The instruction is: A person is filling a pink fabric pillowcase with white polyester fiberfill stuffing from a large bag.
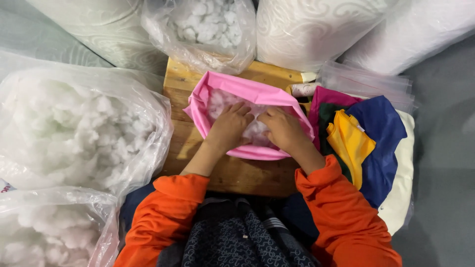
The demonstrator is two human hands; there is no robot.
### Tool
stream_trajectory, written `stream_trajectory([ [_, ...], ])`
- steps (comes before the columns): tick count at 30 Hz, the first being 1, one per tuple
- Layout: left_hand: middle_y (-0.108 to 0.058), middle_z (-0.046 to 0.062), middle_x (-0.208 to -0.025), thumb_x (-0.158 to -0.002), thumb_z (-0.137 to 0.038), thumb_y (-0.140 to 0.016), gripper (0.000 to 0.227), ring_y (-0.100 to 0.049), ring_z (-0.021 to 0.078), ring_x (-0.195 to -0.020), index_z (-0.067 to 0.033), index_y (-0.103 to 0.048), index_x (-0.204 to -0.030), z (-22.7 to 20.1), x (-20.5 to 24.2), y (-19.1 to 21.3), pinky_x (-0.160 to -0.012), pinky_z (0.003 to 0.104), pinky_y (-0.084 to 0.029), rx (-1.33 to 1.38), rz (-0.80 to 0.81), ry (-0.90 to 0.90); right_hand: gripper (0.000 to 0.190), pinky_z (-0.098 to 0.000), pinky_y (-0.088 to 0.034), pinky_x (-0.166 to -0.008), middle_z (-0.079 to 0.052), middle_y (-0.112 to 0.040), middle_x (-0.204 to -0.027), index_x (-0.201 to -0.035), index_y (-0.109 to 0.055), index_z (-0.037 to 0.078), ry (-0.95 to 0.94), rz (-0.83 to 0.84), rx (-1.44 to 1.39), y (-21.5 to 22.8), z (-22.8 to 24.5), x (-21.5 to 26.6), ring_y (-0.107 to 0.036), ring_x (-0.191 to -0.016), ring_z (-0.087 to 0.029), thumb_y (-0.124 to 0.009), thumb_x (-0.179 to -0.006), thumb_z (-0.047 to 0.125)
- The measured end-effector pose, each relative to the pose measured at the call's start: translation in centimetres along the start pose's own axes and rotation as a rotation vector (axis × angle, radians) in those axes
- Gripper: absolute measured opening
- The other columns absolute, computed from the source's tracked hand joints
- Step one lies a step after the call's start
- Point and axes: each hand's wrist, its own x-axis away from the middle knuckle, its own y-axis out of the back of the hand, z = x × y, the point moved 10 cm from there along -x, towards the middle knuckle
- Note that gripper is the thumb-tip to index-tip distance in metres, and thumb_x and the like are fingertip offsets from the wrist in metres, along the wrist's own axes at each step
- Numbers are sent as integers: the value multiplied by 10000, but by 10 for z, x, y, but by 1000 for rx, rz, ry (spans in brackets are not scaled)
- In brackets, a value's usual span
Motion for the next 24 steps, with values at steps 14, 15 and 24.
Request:
stream_trajectory([
  [14, -471, 120, -1574, -1002, -158, -497, 395, -366, 440, -1457, -233, -619, -1370, -23, 32, -41, -1101, 703, -280, -96, 116, 255, 810, -488, -521, -1008, -179, -576, -1321, -1528, -440, 161, -112, -136, -78, 57, -2, 12, -617, -1219, -377, -814, -809, 175],
  [15, -476, 123, -1572, -992, -158, -506, 374, -400, 469, -1423, -210, -640, -1338, -10, 38, -53, -1051, 686, -340, -69, 132, 352, 900, -509, -501, -1048, -206, -541, -1387, -1585, -375, 165, -185, -93, -107, 51, -14, 12, -589, -1265, -399, -817, -802, 126],
  [24, -633, 109, -1249, -734, -354, -882, 631, -608, 316, -1164, -144, -638, -1277, -8, 34, 7, -993, 504, -477, -168, -157, 79, 539, -461, -581, -833, -147, -699, -1129, -1359, -649, 116, 114, -400, -149, 93, 40, 37, -721, -950, -323, -802, -846, 174],
])
